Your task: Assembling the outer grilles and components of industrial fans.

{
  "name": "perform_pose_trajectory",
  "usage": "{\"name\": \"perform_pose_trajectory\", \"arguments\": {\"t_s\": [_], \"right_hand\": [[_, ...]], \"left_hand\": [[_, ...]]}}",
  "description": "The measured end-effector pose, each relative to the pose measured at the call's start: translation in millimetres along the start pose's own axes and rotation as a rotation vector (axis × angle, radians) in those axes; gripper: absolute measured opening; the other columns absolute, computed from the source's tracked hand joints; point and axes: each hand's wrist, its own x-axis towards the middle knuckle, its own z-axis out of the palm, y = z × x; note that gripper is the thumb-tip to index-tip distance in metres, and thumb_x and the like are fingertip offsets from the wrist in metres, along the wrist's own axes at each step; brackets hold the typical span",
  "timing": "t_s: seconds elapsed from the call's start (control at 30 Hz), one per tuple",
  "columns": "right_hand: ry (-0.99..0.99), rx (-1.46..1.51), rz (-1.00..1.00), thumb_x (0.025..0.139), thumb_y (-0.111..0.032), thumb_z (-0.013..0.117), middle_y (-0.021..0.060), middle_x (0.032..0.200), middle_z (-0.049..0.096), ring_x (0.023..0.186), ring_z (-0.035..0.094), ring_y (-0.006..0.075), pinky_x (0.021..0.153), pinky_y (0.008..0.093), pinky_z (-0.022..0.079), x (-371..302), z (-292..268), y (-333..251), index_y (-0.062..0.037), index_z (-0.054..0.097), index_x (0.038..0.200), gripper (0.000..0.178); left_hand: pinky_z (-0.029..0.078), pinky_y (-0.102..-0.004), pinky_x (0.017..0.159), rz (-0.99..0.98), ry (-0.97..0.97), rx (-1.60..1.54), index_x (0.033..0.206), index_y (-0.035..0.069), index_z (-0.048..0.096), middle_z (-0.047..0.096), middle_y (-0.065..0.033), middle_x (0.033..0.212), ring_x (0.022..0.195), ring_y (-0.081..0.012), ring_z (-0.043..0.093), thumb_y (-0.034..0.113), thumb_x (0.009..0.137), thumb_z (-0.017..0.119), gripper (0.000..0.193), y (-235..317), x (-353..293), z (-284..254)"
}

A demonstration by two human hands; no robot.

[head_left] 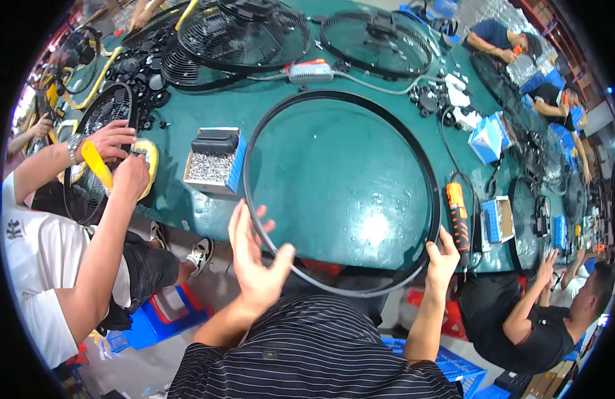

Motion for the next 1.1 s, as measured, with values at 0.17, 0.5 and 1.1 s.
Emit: {"name": "perform_pose_trajectory", "arguments": {"t_s": [0.17,0.5,1.1], "right_hand": [[-0.054,0.235,0.067,0.084,0.016,0.059,0.0154,0.133,0.069,0.116,0.069,0.0215,0.101,0.034,0.055,25,-2,-1,0.0153,0.055,0.144,0.06],[-0.109,0.352,0.05,0.085,0.017,0.055,0.0169,0.133,0.069,0.117,0.068,0.0234,0.102,0.0355,0.056,40,10,0,0.0133,0.055,0.145,0.06],[0.08,-0.539,-0.401,0.086,-0.001,0.068,0.0182,0.13,0.066,0.115,0.063,0.03,0.093,0.0374,0.051,50,24,26,0.005,0.064,0.139,0.053]], "left_hand": [[0.045,-0.0499,0.116,0.354,-0.105,-0.221,0.168,-0.002,0.01,0.017,-0.0239,0.171,0.151,-0.0417,0.041,0.012,0.071,0.098,0.132,35,-5,17],[0.046,-0.0454,0.116,0.552,-0.07,0.035,0.164,-0.006,0.021,0.023,-0.032,0.165,0.151,-0.0426,0.04,0.019,0.075,0.097,0.12,45,-5,18],[0.018,-0.0623,0.127,0.26,-0.21,0.887,0.157,-0.009,0.039,0.044,-0.032,0.157,0.153,-0.0501,0.033,0.032,0.094,0.068,0.081,-62,-1,-7]]}}
